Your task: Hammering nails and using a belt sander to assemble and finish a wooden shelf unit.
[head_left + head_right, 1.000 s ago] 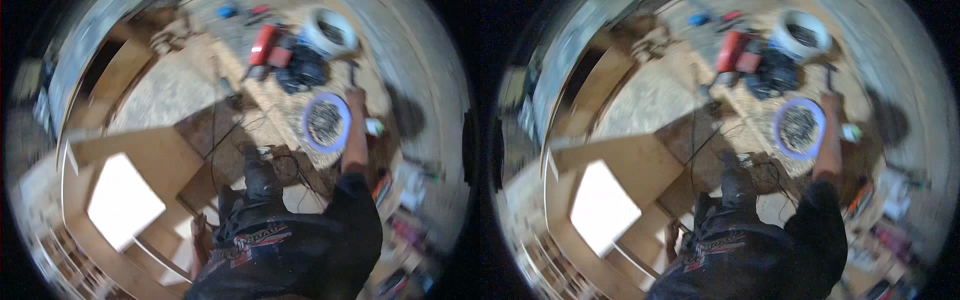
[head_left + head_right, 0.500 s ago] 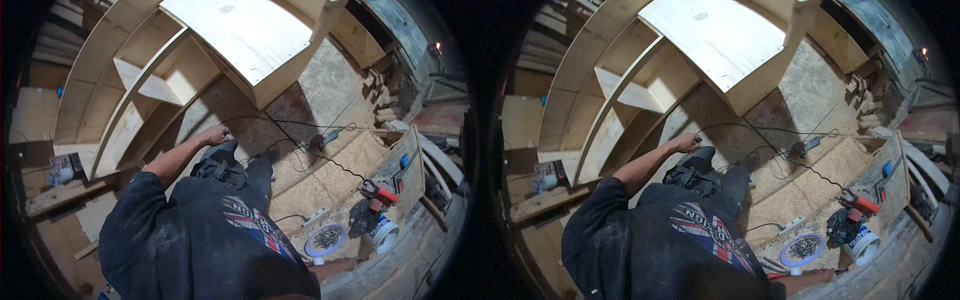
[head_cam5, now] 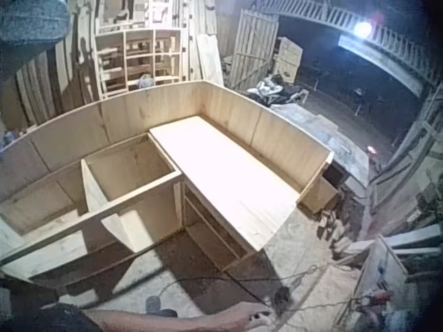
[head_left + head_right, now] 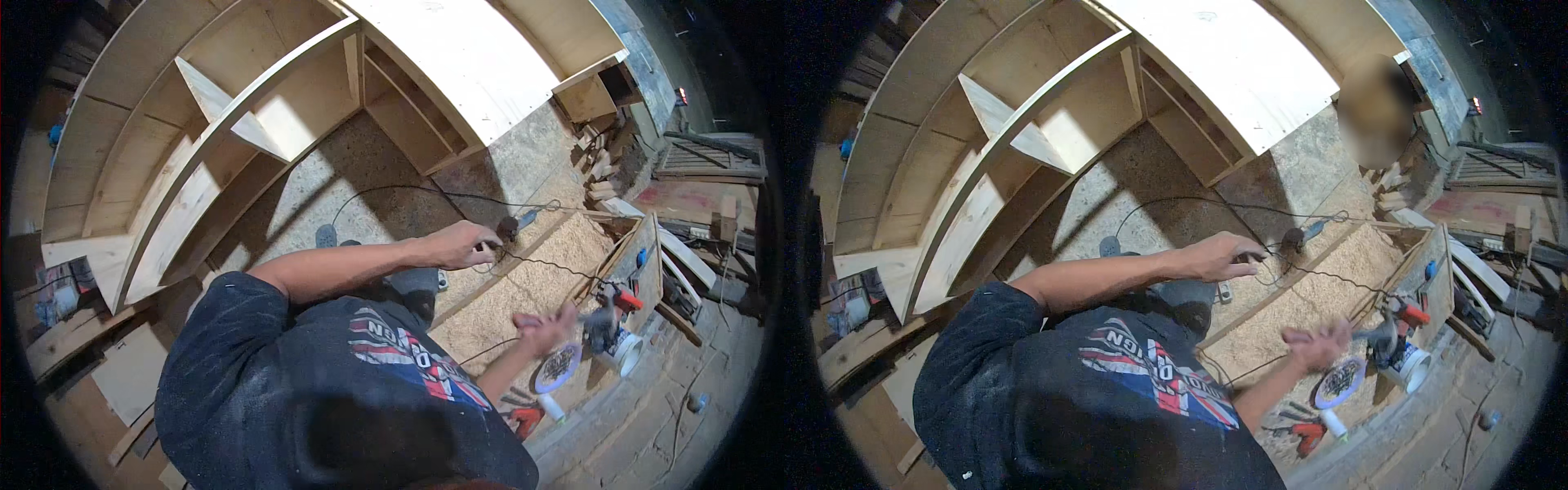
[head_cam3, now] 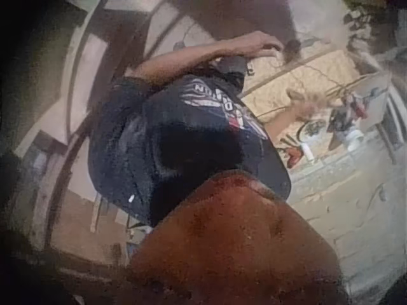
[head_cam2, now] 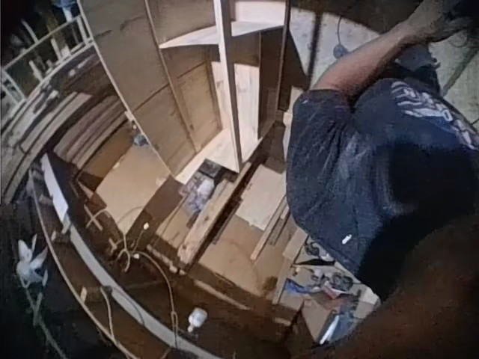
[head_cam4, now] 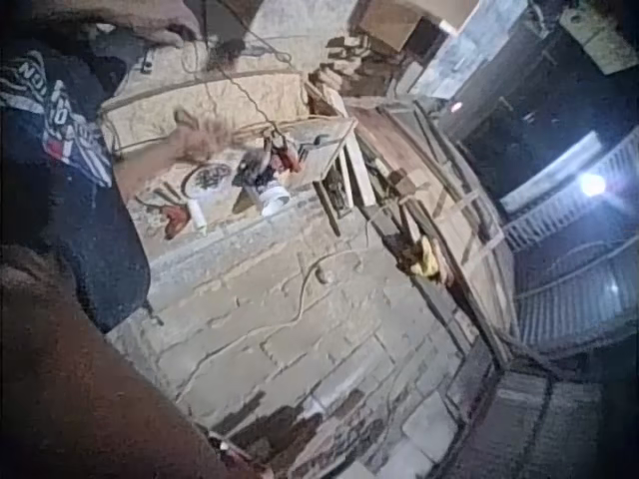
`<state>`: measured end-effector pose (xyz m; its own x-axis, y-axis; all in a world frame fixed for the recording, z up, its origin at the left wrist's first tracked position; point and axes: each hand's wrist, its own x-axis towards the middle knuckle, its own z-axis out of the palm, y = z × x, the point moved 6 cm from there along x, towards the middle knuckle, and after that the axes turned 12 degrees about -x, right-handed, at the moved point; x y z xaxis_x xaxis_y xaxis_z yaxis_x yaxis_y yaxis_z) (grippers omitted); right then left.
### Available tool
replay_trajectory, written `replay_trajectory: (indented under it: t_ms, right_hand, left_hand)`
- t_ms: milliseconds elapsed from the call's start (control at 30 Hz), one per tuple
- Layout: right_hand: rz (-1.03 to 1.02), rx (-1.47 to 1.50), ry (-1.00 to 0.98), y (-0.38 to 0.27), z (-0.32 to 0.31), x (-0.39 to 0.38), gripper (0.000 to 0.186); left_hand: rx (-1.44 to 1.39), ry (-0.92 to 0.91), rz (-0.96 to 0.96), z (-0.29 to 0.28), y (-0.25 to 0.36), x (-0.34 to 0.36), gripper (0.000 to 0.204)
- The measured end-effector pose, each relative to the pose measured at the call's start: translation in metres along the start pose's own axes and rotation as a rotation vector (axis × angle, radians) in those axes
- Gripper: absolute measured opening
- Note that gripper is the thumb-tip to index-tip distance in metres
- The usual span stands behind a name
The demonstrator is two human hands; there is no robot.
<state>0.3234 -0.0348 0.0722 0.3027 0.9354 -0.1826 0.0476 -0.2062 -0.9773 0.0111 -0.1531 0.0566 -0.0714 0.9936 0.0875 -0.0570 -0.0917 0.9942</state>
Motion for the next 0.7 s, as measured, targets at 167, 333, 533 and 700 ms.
replay_trajectory:
  t_ms: [167, 333, 533, 700]
  right_hand:
    - [0.042, 0.093, -0.471, 0.025, 0.148, -0.166, 0.013]
    - [0.224, 0.158, -0.593, 0.054, 0.215, -0.249, 0.011]
    - [0.189, 0.111, -0.662, 0.07, 0.254, -0.256, 0.035]
    - [-0.043, -0.221, -0.59, 0.077, 0.28, -0.222, 0.05]
  left_hand:
    - [0.061, 0.164, 0.203, -0.043, 0.027, -0.055, 0.04]
    - [-0.13, 0.282, 0.05, -0.104, 0.027, -0.104, 0.031]
    - [-0.034, 0.29, -0.006, -0.158, 0.0, -0.101, 0.022]
    - [0.125, 0.396, 0.08, -0.259, -0.042, -0.063, 0.017]
